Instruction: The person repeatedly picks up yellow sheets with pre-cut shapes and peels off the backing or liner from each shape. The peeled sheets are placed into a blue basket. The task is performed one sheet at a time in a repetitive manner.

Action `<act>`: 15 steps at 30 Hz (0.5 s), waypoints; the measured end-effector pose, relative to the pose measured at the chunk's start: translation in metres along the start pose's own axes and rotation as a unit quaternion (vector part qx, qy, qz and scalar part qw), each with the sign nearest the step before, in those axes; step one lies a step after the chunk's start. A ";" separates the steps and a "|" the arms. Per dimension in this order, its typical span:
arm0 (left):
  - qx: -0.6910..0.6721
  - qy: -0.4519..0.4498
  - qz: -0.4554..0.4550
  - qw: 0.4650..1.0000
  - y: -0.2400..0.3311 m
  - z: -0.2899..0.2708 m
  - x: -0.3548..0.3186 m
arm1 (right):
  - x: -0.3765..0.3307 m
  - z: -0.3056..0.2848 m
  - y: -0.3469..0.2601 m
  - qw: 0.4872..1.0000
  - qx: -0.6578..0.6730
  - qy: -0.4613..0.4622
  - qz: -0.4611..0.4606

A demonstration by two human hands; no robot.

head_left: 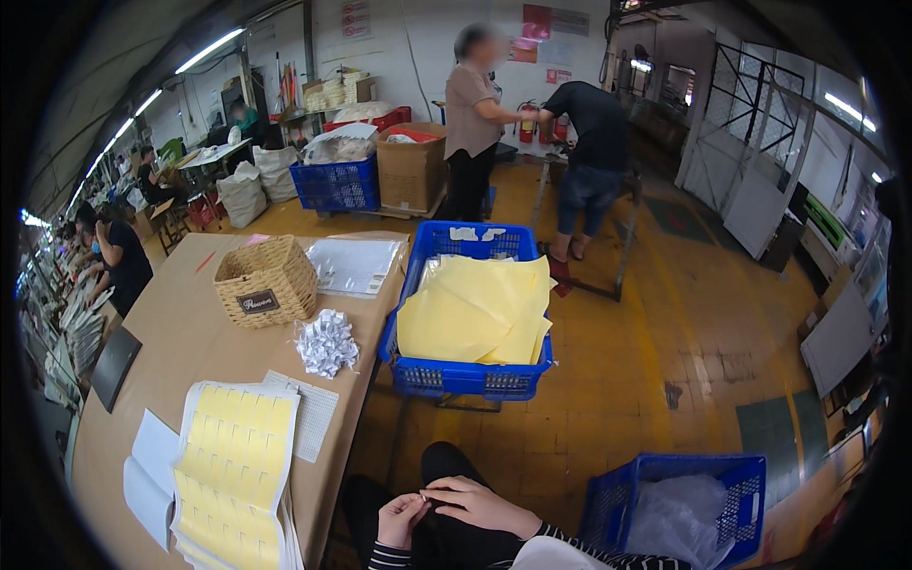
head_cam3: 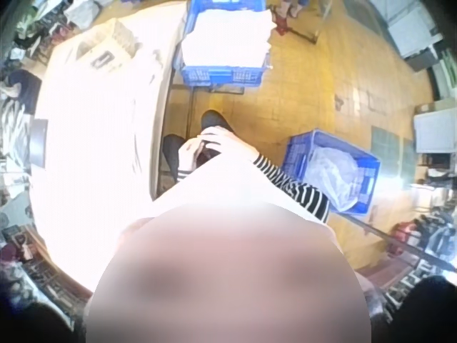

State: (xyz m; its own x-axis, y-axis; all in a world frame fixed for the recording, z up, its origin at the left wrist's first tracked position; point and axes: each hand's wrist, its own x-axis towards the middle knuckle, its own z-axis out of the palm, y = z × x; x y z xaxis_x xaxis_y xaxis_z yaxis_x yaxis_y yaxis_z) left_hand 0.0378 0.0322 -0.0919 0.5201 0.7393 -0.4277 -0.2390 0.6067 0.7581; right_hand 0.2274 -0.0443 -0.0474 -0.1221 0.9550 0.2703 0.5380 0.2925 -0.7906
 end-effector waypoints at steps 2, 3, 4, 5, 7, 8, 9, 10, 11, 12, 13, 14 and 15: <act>-0.039 -0.008 -0.009 0.999 0.004 0.001 -0.001 | -0.001 0.007 0.000 1.000 -0.011 -0.027 0.007; -0.069 -0.016 -0.009 0.997 0.005 0.002 -0.003 | -0.001 0.010 0.000 0.999 -0.019 -0.043 0.016; -0.056 -0.011 -0.012 0.998 0.007 0.002 -0.004 | -0.002 0.012 -0.001 0.998 -0.022 -0.056 0.018; -0.057 -0.004 -0.003 0.998 0.009 0.001 -0.006 | -0.002 0.014 -0.002 0.997 -0.027 -0.071 0.026; -0.067 0.004 0.004 0.998 0.013 -0.001 -0.009 | 0.000 0.014 -0.004 0.991 -0.069 -0.104 0.038; -0.082 0.020 -0.003 0.996 0.013 -0.002 -0.009 | 0.002 0.012 -0.004 0.986 -0.108 -0.123 0.042; -0.099 0.035 -0.013 0.994 0.013 -0.003 -0.008 | 0.004 0.010 -0.005 0.978 -0.144 -0.144 0.045; -0.118 0.049 -0.009 0.992 0.012 -0.004 -0.007 | 0.006 0.008 -0.006 0.969 -0.182 -0.162 0.050; -0.081 0.072 -0.011 0.994 0.010 -0.006 -0.006 | 0.008 0.006 -0.006 0.957 -0.217 -0.182 0.055; -0.046 0.093 0.001 0.995 0.005 -0.005 -0.003 | 0.010 0.006 -0.006 0.935 -0.257 -0.231 0.082; -0.011 0.117 0.002 0.993 0.002 -0.006 0.002 | 0.013 0.007 -0.003 0.928 -0.257 -0.255 0.083; -0.036 0.107 0.003 0.994 -0.001 -0.008 0.005 | 0.018 0.008 0.001 0.909 -0.258 -0.309 0.110; -0.035 0.099 0.001 0.994 -0.005 -0.010 0.008 | 0.021 0.010 0.005 0.896 -0.247 -0.347 0.128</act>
State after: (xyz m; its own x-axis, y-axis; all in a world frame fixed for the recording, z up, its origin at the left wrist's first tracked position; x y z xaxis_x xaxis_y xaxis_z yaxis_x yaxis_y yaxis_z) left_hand 0.0345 0.0383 -0.1040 0.3488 0.7796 -0.5201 -0.2994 0.6186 0.7264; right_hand 0.2194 -0.0223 -0.0511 -0.3387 0.8384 -0.4270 0.9049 0.1658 -0.3920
